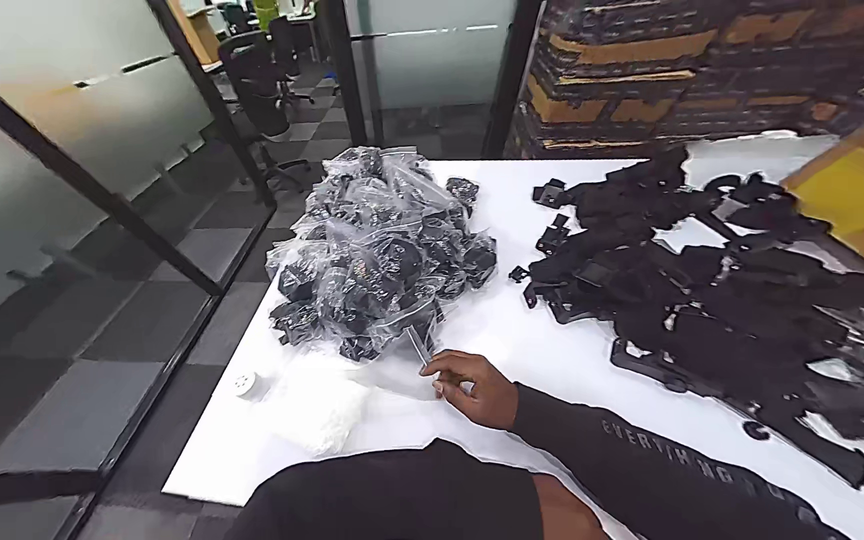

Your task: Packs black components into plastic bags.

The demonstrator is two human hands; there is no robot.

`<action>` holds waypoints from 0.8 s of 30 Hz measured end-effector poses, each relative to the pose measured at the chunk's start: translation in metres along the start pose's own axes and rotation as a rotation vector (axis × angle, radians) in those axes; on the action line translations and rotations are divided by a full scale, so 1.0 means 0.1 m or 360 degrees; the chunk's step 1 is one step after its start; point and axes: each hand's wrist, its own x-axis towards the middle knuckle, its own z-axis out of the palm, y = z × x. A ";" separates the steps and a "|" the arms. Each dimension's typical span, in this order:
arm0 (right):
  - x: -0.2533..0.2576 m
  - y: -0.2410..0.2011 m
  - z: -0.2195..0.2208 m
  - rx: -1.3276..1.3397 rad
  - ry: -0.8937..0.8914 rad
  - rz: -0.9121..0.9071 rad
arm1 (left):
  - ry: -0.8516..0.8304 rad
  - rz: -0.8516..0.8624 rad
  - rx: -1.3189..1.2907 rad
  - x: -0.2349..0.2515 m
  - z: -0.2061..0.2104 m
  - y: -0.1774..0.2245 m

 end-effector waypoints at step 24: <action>-0.97 -0.12 -1.04 0.0252 0.0415 0.0636 | 0.1452 -0.0968 0.0457 -0.34 -0.30 -1.06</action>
